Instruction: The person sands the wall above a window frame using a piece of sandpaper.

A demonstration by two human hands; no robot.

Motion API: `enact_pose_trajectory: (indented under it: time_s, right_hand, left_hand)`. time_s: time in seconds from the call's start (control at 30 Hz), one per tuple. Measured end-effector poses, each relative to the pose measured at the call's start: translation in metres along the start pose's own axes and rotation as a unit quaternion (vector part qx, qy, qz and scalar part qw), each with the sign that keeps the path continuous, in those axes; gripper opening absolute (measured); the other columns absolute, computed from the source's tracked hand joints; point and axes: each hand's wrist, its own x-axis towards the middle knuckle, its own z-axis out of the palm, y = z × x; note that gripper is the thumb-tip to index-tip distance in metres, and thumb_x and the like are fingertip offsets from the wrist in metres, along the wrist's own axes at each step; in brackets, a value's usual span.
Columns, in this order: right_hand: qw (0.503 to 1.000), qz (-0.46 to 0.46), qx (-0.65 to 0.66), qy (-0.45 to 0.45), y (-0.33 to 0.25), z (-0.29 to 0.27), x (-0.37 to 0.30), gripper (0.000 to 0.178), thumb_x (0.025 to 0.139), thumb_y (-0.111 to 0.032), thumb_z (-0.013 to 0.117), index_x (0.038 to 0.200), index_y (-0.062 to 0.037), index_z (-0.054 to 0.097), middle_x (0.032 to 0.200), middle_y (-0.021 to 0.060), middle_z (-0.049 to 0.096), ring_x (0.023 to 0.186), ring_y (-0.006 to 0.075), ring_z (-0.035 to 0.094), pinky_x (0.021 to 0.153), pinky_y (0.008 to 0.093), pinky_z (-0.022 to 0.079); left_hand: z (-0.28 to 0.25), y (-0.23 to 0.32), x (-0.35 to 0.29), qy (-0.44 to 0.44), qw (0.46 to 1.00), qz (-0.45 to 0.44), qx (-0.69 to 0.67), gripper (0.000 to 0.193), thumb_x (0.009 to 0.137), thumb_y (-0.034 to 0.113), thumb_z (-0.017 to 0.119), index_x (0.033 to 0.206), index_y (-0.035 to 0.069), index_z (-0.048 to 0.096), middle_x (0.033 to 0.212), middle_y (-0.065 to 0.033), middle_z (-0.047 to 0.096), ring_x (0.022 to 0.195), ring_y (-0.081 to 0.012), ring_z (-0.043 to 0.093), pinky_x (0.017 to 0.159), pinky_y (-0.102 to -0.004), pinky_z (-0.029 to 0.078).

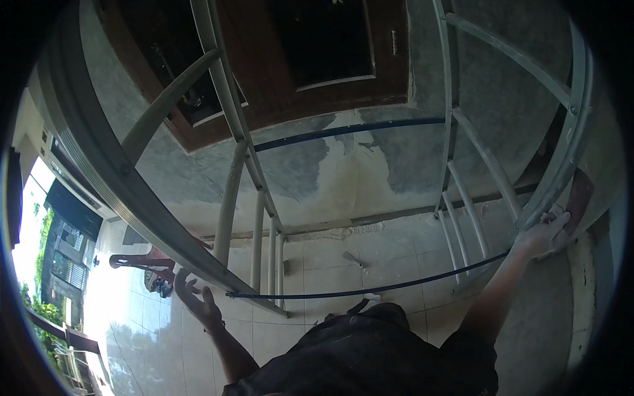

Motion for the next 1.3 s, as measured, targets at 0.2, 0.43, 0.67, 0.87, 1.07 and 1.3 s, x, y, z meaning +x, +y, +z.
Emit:
enact_pose_trajectory:
  time_s: [0.2,0.43,0.67,0.87,1.07,1.3]
  right_hand:
    - [0.988,-0.141,-0.046,-0.03,-0.008,0.018,0.01,0.043,0.097,-0.029,0.043,0.122,0.0049,0.051,0.116,0.0136,0.058,0.103,0.0237,0.054,0.088,0.0332,0.04]
    - [0.992,0.013,0.077,-0.098,0.029,0.01,0.048,0.044,0.096,-0.027,0.044,0.129,0.0024,0.045,0.128,0.012,0.05,0.116,0.0238,0.049,0.096,0.033,0.04]
    - [0.98,0.073,0.144,-0.12,0.031,0.005,0.049,0.043,0.096,-0.03,0.045,0.129,-0.0038,0.046,0.125,0.0111,0.051,0.103,0.023,0.057,0.081,0.0346,0.049]
    - [0.982,0.109,0.12,-0.093,0.046,0.003,0.061,0.041,0.096,-0.03,0.045,0.129,-0.0062,0.047,0.12,0.009,0.054,0.098,0.0213,0.057,0.081,0.0319,0.048]
    - [0.988,0.058,0.126,-0.073,0.032,0.011,0.052,0.041,0.095,-0.034,0.046,0.126,-0.0075,0.051,0.097,0.0068,0.059,0.082,0.0165,0.058,0.073,0.0297,0.048]
    - [0.996,-0.015,0.065,-0.061,0.042,0.014,0.051,0.04,0.097,-0.027,0.042,0.127,-0.002,0.05,0.123,0.0117,0.055,0.111,0.0214,0.052,0.093,0.0313,0.04]
  left_hand:
    - [0.009,-0.015,0.028,-0.234,0.955,-0.098,-0.154,0.058,0.065,0.032,0.081,0.103,-0.004,0.056,0.09,-0.015,0.063,0.083,-0.0267,0.062,0.074,-0.0373,0.048]
    - [0.009,-0.001,0.042,-0.238,0.943,-0.137,-0.19,0.052,0.057,0.017,0.085,0.096,-0.004,0.06,0.084,-0.0109,0.064,0.073,-0.0205,0.063,0.067,-0.0328,0.05]
    - [0.01,-0.01,0.084,-0.412,0.771,-0.141,-0.465,0.039,0.063,0.011,0.08,0.089,-0.009,0.059,0.078,-0.0158,0.064,0.072,-0.0243,0.063,0.074,-0.038,0.05]
    - [0.046,-0.005,0.105,-0.399,0.65,-0.095,-0.64,0.044,0.068,0.011,0.076,0.099,-0.013,0.055,0.085,-0.0216,0.062,0.077,-0.0262,0.063,0.077,-0.0433,0.05]
    - [0.046,-0.018,0.085,-0.413,0.526,-0.208,-0.713,0.061,0.049,0.002,0.076,0.104,-0.008,0.054,0.074,-0.0196,0.056,0.064,-0.0252,0.057,0.061,-0.0334,0.051]
    - [0.046,-0.012,0.085,-0.374,0.586,-0.208,-0.688,0.055,0.043,-0.001,0.068,0.096,-0.009,0.054,0.061,-0.0157,0.051,0.049,-0.0232,0.049,0.043,-0.0323,0.039]
